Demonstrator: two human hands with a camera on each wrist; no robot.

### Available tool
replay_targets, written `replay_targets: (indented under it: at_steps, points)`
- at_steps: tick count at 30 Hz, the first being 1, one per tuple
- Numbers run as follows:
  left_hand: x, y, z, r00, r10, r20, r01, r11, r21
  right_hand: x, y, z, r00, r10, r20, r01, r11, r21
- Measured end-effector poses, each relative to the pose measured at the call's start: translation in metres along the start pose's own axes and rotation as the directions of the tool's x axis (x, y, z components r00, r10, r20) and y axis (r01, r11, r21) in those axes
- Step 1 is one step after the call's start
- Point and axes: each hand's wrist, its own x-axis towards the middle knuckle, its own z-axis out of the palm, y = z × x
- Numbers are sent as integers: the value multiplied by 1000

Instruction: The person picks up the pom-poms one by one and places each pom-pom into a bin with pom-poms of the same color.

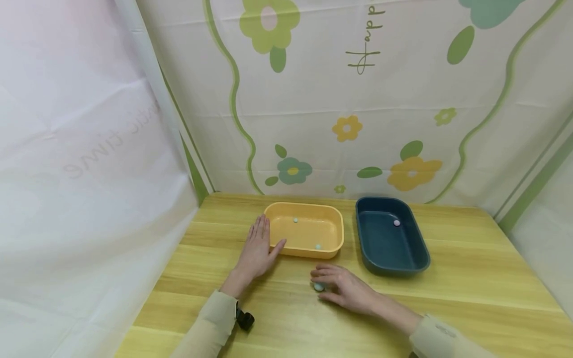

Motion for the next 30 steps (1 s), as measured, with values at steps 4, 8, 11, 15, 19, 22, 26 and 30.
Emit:
replay_targets:
  at_steps: [4, 8, 11, 15, 19, 22, 26, 30]
  points:
    - [0, 0, -1, 1000, 2, 3, -2, 1000, -8, -1, 0, 0, 1000, 8, -15, -8, 1000, 12]
    - [-1, 0, -1, 1000, 8, -4, -8, 1000, -5, -2, 1, 1, 998, -10, -63, 11, 1000, 14]
    - [-1, 0, -1, 1000, 10, -6, -10, 1000, -7, -3, 2, 3, 996, -10, -91, 12, 1000, 28]
    - [-1, 0, -2, 1000, 6, 1, -6, 1000, -17, -3, 3, 3, 994, 15, -105, -11, 999, 43]
    - [-1, 1, -3, 1000, 1, 8, -1, 1000, -17, -5, 3, 0, 990, 10, -140, -4, 999, 41]
    - [-1, 1, -3, 1000, 0, 6, 0, 1000, -13, -5, 4, -2, 984, -6, -176, 12, 999, 34]
    - [-2, 2, -3, 1000, 0, -1, 0, 1000, -17, -5, 6, -6, 974, -25, -227, 29, 999, 13]
    - [-2, 2, -3, 1000, 1, -3, -1, 1000, -20, -7, 7, -11, 968, -23, -251, 33, 999, 38]
